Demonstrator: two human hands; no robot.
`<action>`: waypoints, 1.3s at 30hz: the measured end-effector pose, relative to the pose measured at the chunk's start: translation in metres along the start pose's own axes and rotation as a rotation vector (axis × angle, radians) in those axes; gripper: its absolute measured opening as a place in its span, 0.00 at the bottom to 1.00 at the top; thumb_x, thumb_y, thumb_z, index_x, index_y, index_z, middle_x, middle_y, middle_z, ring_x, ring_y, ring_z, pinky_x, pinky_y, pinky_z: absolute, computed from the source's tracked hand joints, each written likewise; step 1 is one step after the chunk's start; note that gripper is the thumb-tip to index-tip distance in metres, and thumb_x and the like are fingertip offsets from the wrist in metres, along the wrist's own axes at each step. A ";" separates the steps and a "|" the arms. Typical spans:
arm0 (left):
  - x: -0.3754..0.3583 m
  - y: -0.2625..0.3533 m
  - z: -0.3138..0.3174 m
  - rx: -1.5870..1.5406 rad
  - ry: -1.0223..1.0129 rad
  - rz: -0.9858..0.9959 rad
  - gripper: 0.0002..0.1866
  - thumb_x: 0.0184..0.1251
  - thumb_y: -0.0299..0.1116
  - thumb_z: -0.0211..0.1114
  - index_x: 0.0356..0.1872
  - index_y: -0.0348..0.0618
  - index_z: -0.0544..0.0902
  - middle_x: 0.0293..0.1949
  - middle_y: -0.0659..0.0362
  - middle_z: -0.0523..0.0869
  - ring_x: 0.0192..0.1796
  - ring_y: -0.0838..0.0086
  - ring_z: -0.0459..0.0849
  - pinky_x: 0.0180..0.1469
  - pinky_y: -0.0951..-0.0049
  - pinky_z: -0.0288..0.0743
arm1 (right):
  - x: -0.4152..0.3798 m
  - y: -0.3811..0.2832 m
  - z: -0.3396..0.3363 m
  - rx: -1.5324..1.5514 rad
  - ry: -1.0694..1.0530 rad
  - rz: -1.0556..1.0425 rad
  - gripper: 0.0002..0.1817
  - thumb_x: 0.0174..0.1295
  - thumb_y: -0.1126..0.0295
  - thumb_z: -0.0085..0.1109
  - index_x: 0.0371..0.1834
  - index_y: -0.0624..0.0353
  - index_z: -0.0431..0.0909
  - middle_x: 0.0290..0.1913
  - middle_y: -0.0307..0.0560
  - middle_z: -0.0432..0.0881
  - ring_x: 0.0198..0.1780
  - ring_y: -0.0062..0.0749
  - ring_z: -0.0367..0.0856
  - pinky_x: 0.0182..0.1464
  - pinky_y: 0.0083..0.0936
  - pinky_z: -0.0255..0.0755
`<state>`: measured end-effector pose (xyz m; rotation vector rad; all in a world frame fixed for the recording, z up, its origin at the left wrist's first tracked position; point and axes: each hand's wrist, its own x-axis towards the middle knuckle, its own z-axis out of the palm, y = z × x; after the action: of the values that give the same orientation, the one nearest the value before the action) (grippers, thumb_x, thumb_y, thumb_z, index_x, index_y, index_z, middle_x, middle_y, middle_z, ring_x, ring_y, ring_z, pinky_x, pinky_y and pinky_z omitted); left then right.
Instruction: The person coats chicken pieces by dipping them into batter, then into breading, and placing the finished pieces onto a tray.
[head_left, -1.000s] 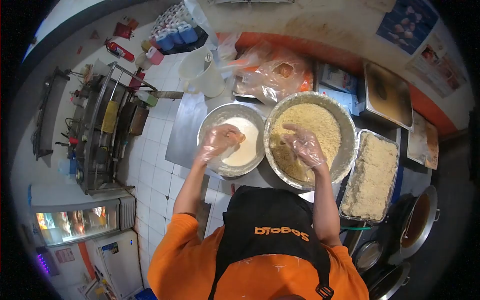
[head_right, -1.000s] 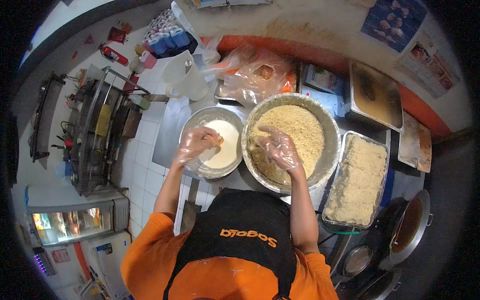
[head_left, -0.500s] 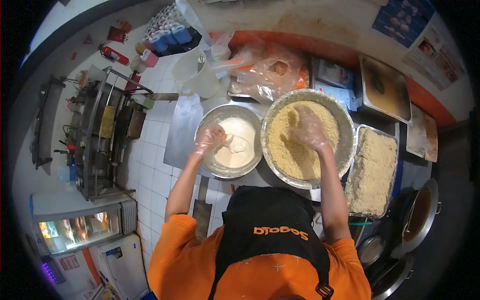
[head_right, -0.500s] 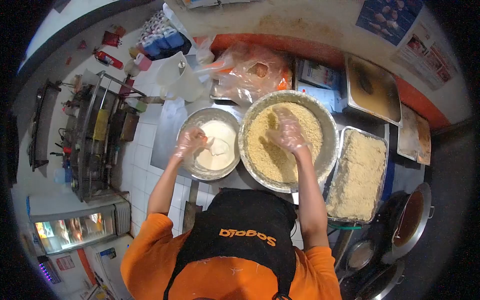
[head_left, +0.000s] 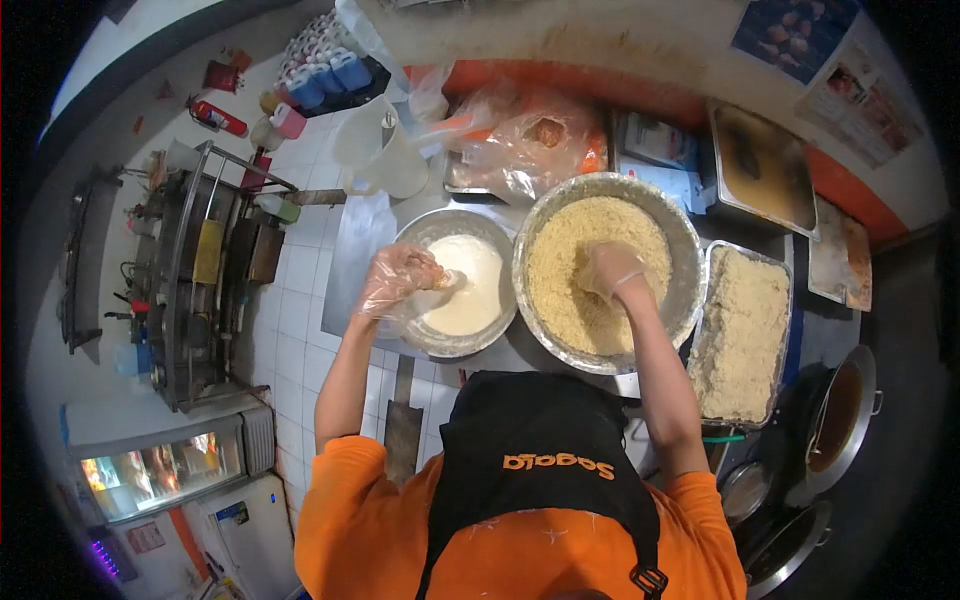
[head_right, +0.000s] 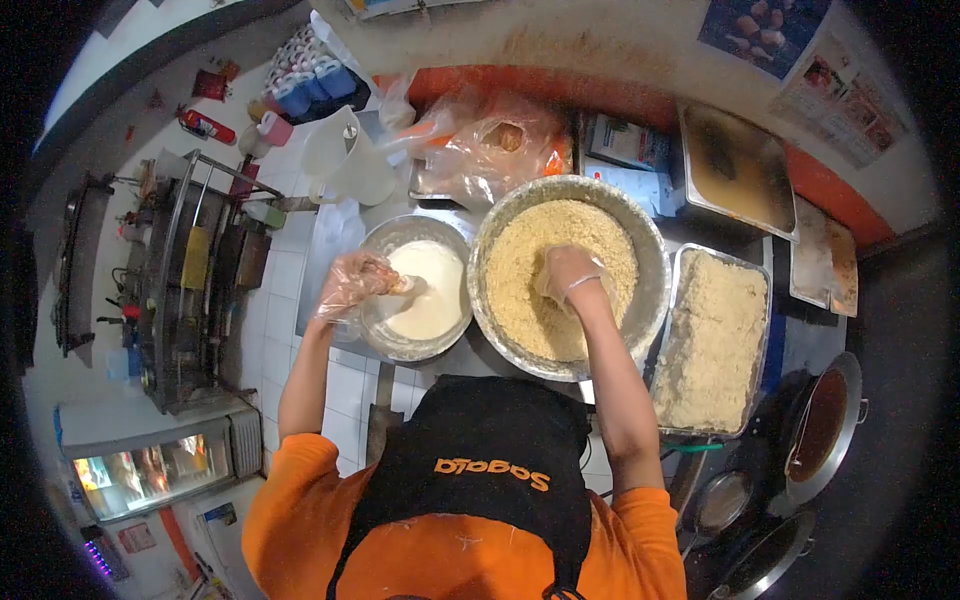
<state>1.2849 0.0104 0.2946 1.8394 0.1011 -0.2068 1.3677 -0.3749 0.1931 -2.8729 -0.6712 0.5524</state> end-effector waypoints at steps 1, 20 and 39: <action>-0.006 0.017 -0.001 0.004 -0.003 -0.003 0.12 0.54 0.24 0.80 0.36 0.34 0.85 0.33 0.56 0.89 0.36 0.76 0.86 0.40 0.74 0.82 | -0.003 -0.003 -0.016 0.050 0.002 -0.014 0.26 0.54 0.58 0.69 0.54 0.60 0.83 0.50 0.66 0.85 0.53 0.58 0.85 0.56 0.43 0.78; 0.041 0.099 0.127 -0.344 0.083 0.417 0.11 0.61 0.23 0.74 0.43 0.36 0.83 0.34 0.60 0.86 0.33 0.76 0.83 0.36 0.75 0.79 | -0.024 0.025 0.022 0.085 -0.092 0.030 0.20 0.61 0.63 0.57 0.53 0.61 0.86 0.49 0.62 0.88 0.52 0.57 0.87 0.59 0.44 0.77; 0.114 -0.028 0.229 0.920 0.101 0.384 0.09 0.65 0.34 0.65 0.42 0.42 0.84 0.41 0.48 0.88 0.47 0.53 0.87 0.51 0.52 0.81 | -0.017 0.018 0.072 0.474 0.235 0.485 0.31 0.43 0.54 0.79 0.43 0.72 0.84 0.42 0.69 0.87 0.45 0.59 0.87 0.50 0.43 0.80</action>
<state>1.3710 -0.2061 0.1861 2.7335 -0.3310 0.1443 1.3330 -0.3949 0.1282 -2.5666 0.1840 0.3510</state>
